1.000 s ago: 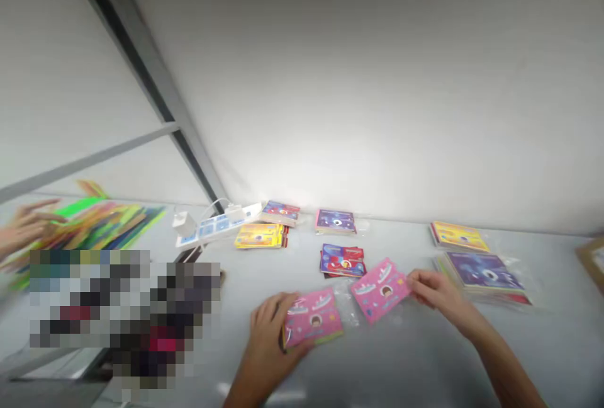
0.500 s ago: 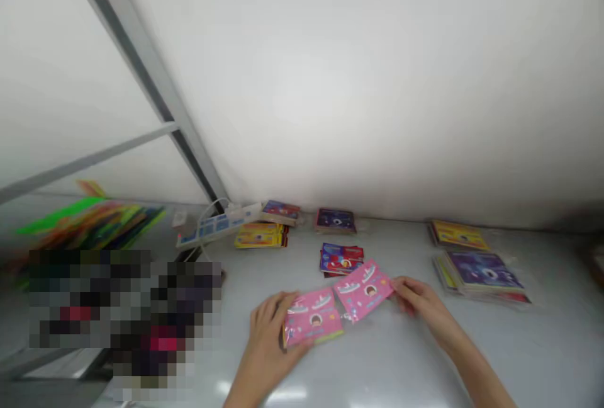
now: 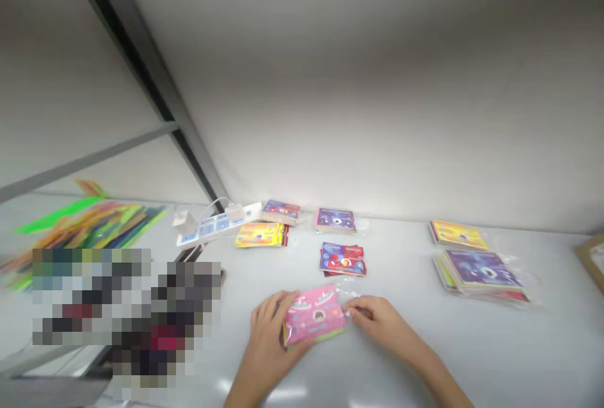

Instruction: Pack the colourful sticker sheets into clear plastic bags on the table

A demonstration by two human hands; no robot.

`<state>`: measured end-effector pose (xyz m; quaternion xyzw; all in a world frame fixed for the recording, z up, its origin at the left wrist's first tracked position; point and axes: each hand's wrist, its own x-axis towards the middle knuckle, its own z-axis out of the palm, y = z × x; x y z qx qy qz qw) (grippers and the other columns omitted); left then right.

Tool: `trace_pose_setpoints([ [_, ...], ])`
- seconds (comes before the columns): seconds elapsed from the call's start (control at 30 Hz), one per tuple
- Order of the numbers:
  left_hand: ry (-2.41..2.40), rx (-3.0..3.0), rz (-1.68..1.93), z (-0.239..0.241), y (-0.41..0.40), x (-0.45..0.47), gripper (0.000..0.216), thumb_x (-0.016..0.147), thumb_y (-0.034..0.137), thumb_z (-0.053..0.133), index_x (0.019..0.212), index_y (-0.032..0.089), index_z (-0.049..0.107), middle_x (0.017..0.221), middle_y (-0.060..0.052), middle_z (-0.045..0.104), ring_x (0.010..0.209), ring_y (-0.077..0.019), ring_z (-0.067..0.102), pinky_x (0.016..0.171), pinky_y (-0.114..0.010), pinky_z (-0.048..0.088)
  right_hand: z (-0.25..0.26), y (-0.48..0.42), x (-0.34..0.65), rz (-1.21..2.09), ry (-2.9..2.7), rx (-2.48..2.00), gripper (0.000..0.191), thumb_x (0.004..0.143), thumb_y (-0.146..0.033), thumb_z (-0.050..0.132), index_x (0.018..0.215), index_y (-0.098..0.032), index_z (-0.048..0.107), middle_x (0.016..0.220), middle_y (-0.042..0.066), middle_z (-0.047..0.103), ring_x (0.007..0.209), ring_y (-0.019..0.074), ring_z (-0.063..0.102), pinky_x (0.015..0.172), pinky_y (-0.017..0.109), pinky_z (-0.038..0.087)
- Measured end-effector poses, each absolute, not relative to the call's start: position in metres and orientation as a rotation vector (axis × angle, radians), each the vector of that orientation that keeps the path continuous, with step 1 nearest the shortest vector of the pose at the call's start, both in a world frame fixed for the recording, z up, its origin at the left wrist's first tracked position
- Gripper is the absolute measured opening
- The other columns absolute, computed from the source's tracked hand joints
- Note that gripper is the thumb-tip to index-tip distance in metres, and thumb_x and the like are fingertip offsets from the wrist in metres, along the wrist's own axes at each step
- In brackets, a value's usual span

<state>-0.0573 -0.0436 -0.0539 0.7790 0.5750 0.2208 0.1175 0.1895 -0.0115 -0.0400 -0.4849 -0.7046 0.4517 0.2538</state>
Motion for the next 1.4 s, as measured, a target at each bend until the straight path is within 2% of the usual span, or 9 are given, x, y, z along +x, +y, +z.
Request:
trace_pose_setpoints([
  [0.2,1.68,2.242,0.628,-0.052,-0.045,-0.057,0.064,0.072,0.053,0.059,0.128,0.026,0.043,0.123,-0.009,0.05,0.114,-0.0297,0.043,0.094,-0.046,0.036,-0.041,-0.006,0.196,1.148,-1.897,-1.409,0.03,0.082,-0.032,0.042,0.08,-0.019,0.069,0.079,0.005,0.07,0.072,0.0197,0.06,0.065,0.028,0.044],
  [0.33,1.657,2.227,0.64,-0.05,-0.045,-0.056,0.062,0.073,0.052,0.059,0.128,0.027,0.043,0.122,-0.009,0.05,0.114,-0.0297,0.043,0.095,-0.046,0.035,-0.042,0.007,0.208,0.953,-1.781,-1.608,0.031,0.081,-0.038,0.042,0.083,-0.019,0.067,0.075,0.006,0.068,0.063,0.0192,0.057,0.06,0.029,0.042],
  [0.43,1.661,2.214,0.652,-0.051,-0.045,-0.057,0.063,0.072,0.052,0.06,0.128,0.026,0.044,0.122,-0.01,0.05,0.114,-0.0308,0.043,0.095,-0.048,0.034,-0.047,0.019,0.216,0.81,-1.685,-1.753,0.031,0.08,-0.039,0.043,0.081,-0.02,0.067,0.072,0.006,0.066,0.067,0.0208,0.058,0.062,0.03,0.04],
  [0.57,1.659,2.202,0.651,-0.051,-0.045,-0.057,0.064,0.072,0.052,0.06,0.128,0.027,0.042,0.123,-0.009,0.049,0.115,-0.0304,0.042,0.095,-0.048,0.034,-0.059,0.034,0.22,0.744,-1.631,-1.862,0.027,0.075,-0.041,0.049,0.076,-0.019,0.065,0.065,0.005,0.064,0.061,0.0209,0.057,0.056,0.029,0.037],
  [0.77,1.665,2.2,0.638,-0.049,-0.046,-0.056,0.063,0.073,0.052,0.06,0.128,0.026,0.042,0.123,-0.009,0.049,0.114,-0.0296,0.042,0.096,-0.047,0.033,-0.065,0.044,0.223,0.878,-1.635,-1.769,0.027,0.071,-0.039,0.051,0.059,-0.017,0.062,0.06,0.005,0.065,0.06,0.0192,0.058,0.054,0.026,0.036],
  [0.9,1.665,2.21,0.658,-0.05,-0.046,-0.056,0.063,0.072,0.051,0.06,0.128,0.027,0.043,0.123,-0.008,0.049,0.114,-0.0291,0.042,0.095,-0.046,0.034,-0.064,0.047,0.229,0.95,-1.561,-1.741,0.028,0.068,-0.04,0.053,0.057,-0.015,0.062,0.057,0.004,0.063,0.059,0.0187,0.055,0.053,0.025,0.035],
  [1.0,1.667,2.216,0.669,-0.05,-0.046,-0.056,0.063,0.072,0.051,0.061,0.127,0.027,0.043,0.122,-0.008,0.05,0.113,-0.0285,0.043,0.094,-0.044,0.035,-0.058,0.045,0.233,1.038,-1.486,-1.721,0.031,0.065,-0.044,0.054,0.058,-0.015,0.061,0.052,0.001,0.056,0.052,0.0148,0.048,0.049,0.024,0.032],
  [1.13,1.657,2.213,0.672,-0.049,-0.047,-0.055,0.064,0.071,0.052,0.061,0.127,0.026,0.044,0.121,-0.008,0.05,0.112,-0.0293,0.043,0.095,-0.045,0.034,-0.042,0.036,0.242,1.214,-1.399,-1.664,0.034,0.071,-0.05,0.046,0.061,-0.018,0.053,0.043,-0.006,0.035,0.04,0.0089,0.03,0.041,0.023,0.023],
  [1.4,1.661,2.18,0.668,-0.048,-0.047,-0.053,0.062,0.072,0.05,0.061,0.127,0.027,0.044,0.121,-0.008,0.05,0.113,-0.029,0.043,0.095,-0.046,0.033,-0.027,0.008,0.282,1.251,-1.412,-1.542,0.029,0.069,-0.045,0.053,0.059,-0.019,0.045,0.049,-0.007,0.031,0.045,0.0075,0.027,0.045,0.022,0.02],
])
